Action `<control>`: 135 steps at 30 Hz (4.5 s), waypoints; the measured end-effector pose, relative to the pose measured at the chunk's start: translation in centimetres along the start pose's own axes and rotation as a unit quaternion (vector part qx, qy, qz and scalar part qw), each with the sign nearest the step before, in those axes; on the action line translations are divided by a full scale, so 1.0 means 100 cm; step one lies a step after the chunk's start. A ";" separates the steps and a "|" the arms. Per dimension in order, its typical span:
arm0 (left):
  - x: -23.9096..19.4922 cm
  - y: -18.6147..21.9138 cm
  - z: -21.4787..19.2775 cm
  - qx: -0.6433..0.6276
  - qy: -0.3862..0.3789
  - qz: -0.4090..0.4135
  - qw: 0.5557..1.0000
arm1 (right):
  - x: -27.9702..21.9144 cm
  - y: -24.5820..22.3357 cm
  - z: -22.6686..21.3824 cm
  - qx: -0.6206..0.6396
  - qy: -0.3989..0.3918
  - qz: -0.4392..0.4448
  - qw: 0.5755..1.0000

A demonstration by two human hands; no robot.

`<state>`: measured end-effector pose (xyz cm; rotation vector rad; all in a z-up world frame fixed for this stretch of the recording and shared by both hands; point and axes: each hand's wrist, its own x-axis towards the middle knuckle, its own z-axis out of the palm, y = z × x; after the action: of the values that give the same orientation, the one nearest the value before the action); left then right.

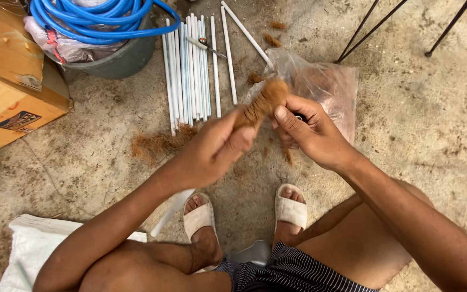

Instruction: The person sits on the floor and assembles a small broom by wrapping coconut coir around a white plastic rod. They use a black cylindrical tool to tighten the coir and secure it to the rod. Another person is visible nearby also assembling similar items.

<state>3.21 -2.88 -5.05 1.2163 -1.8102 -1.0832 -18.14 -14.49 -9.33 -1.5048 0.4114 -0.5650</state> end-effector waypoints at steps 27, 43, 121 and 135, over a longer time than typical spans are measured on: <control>0.012 -0.018 0.019 -0.089 0.100 0.008 0.991 | 0.008 0.019 0.040 0.312 0.268 0.016 0.911; 0.025 -0.047 0.008 0.216 0.167 -0.098 0.957 | -0.001 0.002 0.029 -0.248 0.112 -0.029 0.962; 0.032 -0.019 0.009 0.082 0.124 0.092 0.985 | -0.011 0.005 -0.064 0.017 0.078 -0.089 0.993; 0.002 -0.084 -0.028 0.221 0.113 -0.130 0.960 | -0.029 -0.009 -0.078 -0.139 0.094 -0.066 0.984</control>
<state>8.60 -5.55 -11.47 1.8056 -1.8000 -0.6487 -25.07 -19.09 -8.95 -1.7621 0.5580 -0.7833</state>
